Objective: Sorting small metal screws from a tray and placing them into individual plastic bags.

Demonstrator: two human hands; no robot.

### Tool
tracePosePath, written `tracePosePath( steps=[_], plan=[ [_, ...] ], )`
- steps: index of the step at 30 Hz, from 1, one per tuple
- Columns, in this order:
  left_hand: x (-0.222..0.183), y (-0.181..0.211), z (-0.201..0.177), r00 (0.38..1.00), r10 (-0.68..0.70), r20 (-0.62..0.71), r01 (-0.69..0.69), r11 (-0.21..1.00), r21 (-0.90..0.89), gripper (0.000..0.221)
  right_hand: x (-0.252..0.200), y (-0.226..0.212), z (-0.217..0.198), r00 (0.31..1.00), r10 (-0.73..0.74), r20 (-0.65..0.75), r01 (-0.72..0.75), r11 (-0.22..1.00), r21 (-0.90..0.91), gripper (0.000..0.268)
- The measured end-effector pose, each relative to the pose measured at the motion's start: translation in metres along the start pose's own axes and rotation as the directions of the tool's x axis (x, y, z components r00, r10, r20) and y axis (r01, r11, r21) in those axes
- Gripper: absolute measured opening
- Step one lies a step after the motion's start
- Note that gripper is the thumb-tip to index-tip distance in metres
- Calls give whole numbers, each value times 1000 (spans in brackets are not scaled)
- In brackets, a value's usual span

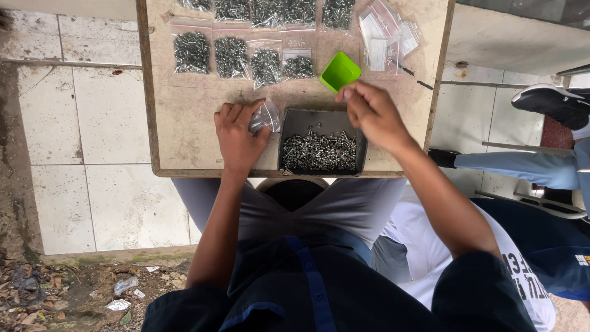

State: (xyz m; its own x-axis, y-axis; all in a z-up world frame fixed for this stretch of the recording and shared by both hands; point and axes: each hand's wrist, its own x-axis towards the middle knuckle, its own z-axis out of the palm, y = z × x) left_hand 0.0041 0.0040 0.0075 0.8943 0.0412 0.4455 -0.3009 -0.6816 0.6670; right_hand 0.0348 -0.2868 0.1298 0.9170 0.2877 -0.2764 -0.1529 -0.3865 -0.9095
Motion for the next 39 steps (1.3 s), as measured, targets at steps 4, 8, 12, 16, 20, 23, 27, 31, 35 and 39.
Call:
tracePosePath(
  steps=[4,8,12,16,20,23,27,31,35,39],
  plan=[
    [2,4,-3,1000,-1,0,1,1000,-2,47,31,13,-10,993,-98,-67,86,984,-155,27],
    [-4,-5,1,999,30,30,-31,999,38,48,50,21,-9,988,-71,-140,36,970,-240,30],
    [-4,-8,2,996,64,69,-68,995,70,50,53,18,-10,984,51,-169,-71,991,-110,30],
    [-4,-8,3,996,64,62,-68,995,77,48,54,21,-20,983,41,-178,-47,998,-32,26],
    [-4,-7,3,996,62,65,-67,996,63,48,56,19,-27,985,-26,-171,9,995,-95,34],
    [-4,-9,3,996,61,66,-65,995,69,48,59,24,-28,988,-29,-154,5,988,-153,38],
    [-4,-8,3,996,58,64,-62,996,66,48,60,28,-29,989,-33,-143,19,995,-97,32],
    [-4,-8,3,995,60,76,-65,996,68,50,62,24,-30,983,-56,-175,52,998,-28,29],
    [-4,-9,4,996,71,59,-75,995,69,48,62,21,-30,955,-222,-195,163,946,-282,24],
    [-4,-9,4,996,69,61,-73,995,65,48,60,23,-27,984,-58,-166,37,991,-129,28]
  ],
)
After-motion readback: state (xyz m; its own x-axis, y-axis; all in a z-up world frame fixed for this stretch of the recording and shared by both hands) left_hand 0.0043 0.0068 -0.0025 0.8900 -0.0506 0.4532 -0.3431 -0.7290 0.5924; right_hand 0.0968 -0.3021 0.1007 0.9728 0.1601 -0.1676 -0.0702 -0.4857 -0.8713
